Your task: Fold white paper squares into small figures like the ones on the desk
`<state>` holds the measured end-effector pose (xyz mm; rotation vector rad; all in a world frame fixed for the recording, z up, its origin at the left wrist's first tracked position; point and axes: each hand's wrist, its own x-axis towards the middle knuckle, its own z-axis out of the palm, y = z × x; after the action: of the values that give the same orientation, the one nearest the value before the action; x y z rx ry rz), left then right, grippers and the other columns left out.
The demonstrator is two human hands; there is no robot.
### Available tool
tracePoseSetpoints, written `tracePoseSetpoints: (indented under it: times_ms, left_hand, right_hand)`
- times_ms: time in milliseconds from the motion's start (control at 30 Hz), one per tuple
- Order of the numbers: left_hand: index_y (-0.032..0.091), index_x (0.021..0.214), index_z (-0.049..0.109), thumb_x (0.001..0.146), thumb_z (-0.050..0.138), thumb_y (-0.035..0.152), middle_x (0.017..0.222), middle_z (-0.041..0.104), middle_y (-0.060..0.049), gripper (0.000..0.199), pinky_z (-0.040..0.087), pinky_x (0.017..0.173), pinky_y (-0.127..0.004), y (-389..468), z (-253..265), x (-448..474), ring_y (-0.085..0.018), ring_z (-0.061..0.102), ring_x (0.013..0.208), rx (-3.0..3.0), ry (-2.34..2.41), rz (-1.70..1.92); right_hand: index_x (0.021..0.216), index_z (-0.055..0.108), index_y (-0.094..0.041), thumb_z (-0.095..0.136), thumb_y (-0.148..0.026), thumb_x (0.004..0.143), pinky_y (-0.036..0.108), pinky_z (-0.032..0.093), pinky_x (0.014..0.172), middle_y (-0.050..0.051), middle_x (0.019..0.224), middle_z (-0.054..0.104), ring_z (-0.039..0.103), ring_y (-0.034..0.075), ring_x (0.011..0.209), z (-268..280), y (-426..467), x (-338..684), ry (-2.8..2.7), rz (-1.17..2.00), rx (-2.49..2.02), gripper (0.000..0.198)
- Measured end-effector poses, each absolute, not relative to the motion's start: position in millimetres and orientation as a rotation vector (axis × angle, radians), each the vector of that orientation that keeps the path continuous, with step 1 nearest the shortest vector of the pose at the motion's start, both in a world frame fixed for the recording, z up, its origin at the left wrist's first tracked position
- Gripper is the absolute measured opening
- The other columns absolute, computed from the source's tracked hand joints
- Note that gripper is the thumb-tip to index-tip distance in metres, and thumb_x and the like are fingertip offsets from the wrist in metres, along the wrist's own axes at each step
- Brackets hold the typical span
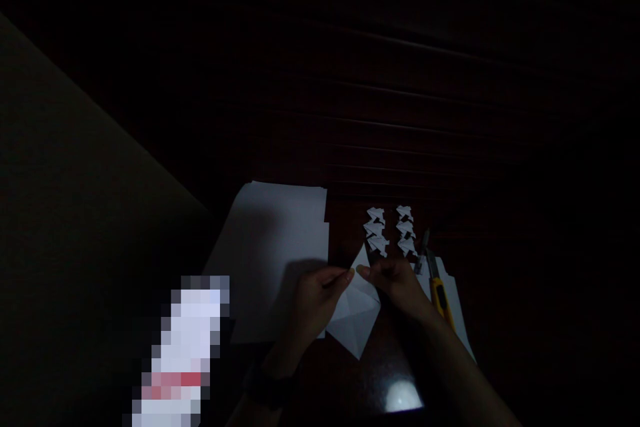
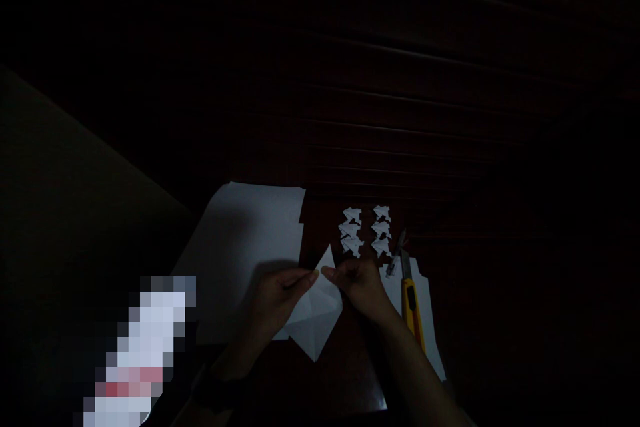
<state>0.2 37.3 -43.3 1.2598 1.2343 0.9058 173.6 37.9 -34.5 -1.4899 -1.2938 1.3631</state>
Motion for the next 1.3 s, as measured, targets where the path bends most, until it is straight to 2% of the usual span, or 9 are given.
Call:
tracePoseSetpoints:
  times_ms: [367, 533, 700, 967, 1200, 1300]
  left_hand:
    - [0.018, 0.080, 0.073, 0.078, 0.062, 0.037, 0.079, 0.074, -0.004, 0.022, 0.050, 0.060, -0.023, 37.0, -41.3, -2.0, -0.020, 0.068, 0.072, 1.213, 1.297, 0.927]
    - [0.018, 0.081, 0.072, 0.077, 0.062, 0.039, 0.080, 0.074, -0.004, 0.023, 0.051, 0.059, -0.023, 37.1, -43.7, -2.4, -0.021, 0.068, 0.073, 1.166, 1.347, 0.991]
    - [0.018, 0.081, 0.072, 0.076, 0.063, 0.040, 0.078, 0.074, -0.005, 0.025, 0.052, 0.058, -0.024, 38.3, -41.0, -2.1, -0.022, 0.069, 0.071, 1.123, 1.377, 1.014]
    - [0.015, 0.080, 0.071, 0.072, 0.066, 0.040, 0.078, 0.073, -0.006, 0.027, 0.051, 0.059, -0.026, 40.6, -34.8, -8.3, -0.021, 0.067, 0.070, 1.067, 1.303, 0.975]
    - [0.014, 0.065, 0.069, 0.068, 0.069, 0.041, 0.060, 0.067, -0.002, 0.027, 0.042, 0.046, -0.021, 41.0, -35.7, -14.3, -0.015, 0.060, 0.054, 1.110, 1.250, 0.908]
    - [0.015, 0.062, 0.069, 0.068, 0.068, 0.041, 0.056, 0.066, -0.001, 0.027, 0.040, 0.044, -0.022, 39.0, -36.5, -15.5, -0.014, 0.058, 0.050, 1.078, 1.239, 0.907]
  right_hand:
    - [0.057, 0.060, -0.012, 0.062, -0.044, 0.077, 0.020, 0.030, 0.045, -0.001, 0.052, 0.051, 0.042, 0.008, 0.048, -29.6, 36.7, 173.1, -1.437, 1.284, -1.550, 0.037]
    - [0.059, 0.059, -0.013, 0.059, -0.048, 0.078, 0.020, 0.033, 0.043, 0.000, 0.051, 0.056, 0.048, 0.010, 0.046, -31.9, 35.2, 175.2, -1.461, 1.438, -1.520, 0.039]
    - [0.057, 0.057, -0.014, 0.059, -0.048, 0.078, 0.020, 0.032, 0.044, -0.001, 0.051, 0.054, 0.046, 0.009, 0.047, -29.6, 35.7, 173.6, -1.496, 1.293, -1.546, 0.041]
    - [0.056, 0.054, -0.015, 0.057, -0.046, 0.080, 0.020, 0.031, 0.044, -0.002, 0.050, 0.053, 0.044, 0.009, 0.047, -25.1, 32.3, 172.6, -1.624, 1.260, -1.533, 0.039]
    - [0.053, 0.054, -0.014, 0.061, -0.045, 0.078, 0.019, 0.030, 0.044, -0.003, 0.049, 0.049, 0.041, 0.008, 0.046, -23.4, 25.6, 167.9, -1.746, 1.512, -1.367, 0.040]
    - [0.055, 0.056, -0.014, 0.062, -0.046, 0.077, 0.020, 0.030, 0.044, -0.003, 0.049, 0.048, 0.041, 0.008, 0.046, -21.8, 25.5, 168.7, -1.716, 1.618, -1.333, 0.039]
